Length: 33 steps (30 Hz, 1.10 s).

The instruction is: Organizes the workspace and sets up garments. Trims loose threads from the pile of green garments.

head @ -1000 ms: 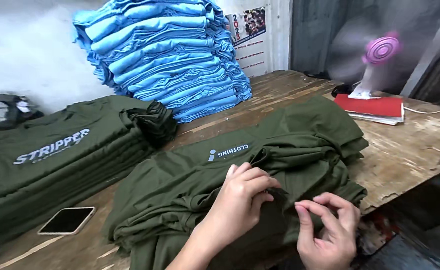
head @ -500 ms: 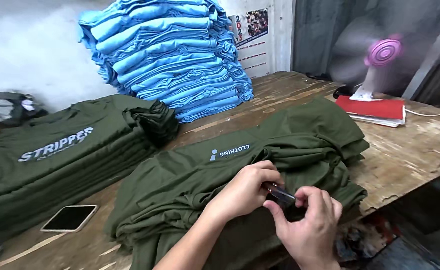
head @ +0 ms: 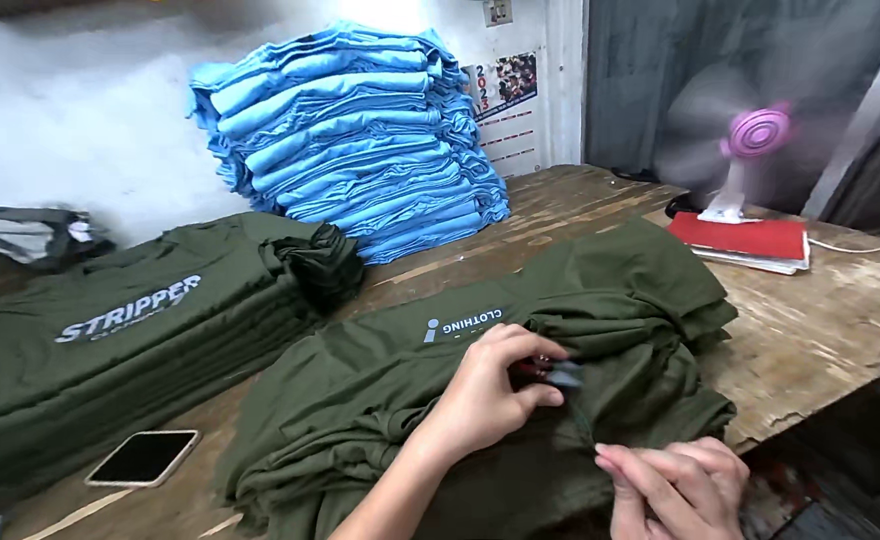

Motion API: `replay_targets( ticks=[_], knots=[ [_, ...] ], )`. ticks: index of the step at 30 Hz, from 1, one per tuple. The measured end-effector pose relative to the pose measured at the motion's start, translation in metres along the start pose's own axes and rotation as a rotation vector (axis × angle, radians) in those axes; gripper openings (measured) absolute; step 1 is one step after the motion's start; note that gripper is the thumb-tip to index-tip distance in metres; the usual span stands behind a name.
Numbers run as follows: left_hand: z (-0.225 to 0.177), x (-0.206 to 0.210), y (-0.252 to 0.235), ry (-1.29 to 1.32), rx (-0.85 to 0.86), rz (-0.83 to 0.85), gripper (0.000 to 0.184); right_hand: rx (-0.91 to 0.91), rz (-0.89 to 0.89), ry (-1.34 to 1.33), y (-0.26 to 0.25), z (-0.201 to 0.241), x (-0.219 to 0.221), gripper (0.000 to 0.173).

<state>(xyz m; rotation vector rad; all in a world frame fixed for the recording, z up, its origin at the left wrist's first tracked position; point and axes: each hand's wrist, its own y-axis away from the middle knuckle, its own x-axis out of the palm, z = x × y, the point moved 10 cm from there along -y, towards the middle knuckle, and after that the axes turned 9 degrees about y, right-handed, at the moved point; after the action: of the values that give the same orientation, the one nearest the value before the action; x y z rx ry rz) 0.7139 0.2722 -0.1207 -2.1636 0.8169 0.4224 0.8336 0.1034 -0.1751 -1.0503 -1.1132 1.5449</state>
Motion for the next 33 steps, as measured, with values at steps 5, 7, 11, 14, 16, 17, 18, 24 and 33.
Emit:
replay_targets(
  ticks=[5, 7, 11, 14, 16, 17, 18, 24, 33],
  knots=[
    [-0.02, 0.006, 0.023, -0.128, 0.186, 0.081, 0.016, 0.002, -0.015, -0.009, 0.001, 0.011, 0.003, 0.01],
    [-0.027, 0.016, 0.029, -0.161, 0.221, 0.071, 0.012, -0.006, -0.024, -0.013, 0.002, 0.016, 0.006, 0.01],
    [-0.018, 0.012, 0.027, -0.149, 0.071, 0.064, 0.015, -0.063, 0.034, -0.074, 0.005, 0.019, 0.003, 0.014],
    [0.011, 0.024, 0.022, 0.044, -0.295, 0.287, 0.052, -0.062, 0.104, -0.006, 0.011, 0.01, 0.011, 0.019],
    [0.021, 0.021, 0.011, 0.137, -0.4, 0.246, 0.053, -0.026, 0.164, 0.046, 0.011, 0.0, 0.031, 0.02],
    [0.023, 0.013, 0.003, 0.111, -0.424, 0.171, 0.052, -0.03, 0.169, 0.0, 0.01, -0.004, 0.034, 0.015],
    [0.025, 0.002, -0.005, 0.036, -0.432, 0.084, 0.051, -0.081, 0.171, -0.076, 0.006, -0.004, 0.032, 0.011],
    [0.025, -0.029, -0.037, -0.493, -0.271, -0.187, 0.03, -0.31, 0.264, -0.289, -0.012, 0.015, 0.019, 0.052],
    [-0.019, 0.005, 0.011, -0.382, 0.235, -0.037, 0.027, 0.134, 0.235, -0.019, 0.006, -0.017, 0.03, 0.02]
  ],
)
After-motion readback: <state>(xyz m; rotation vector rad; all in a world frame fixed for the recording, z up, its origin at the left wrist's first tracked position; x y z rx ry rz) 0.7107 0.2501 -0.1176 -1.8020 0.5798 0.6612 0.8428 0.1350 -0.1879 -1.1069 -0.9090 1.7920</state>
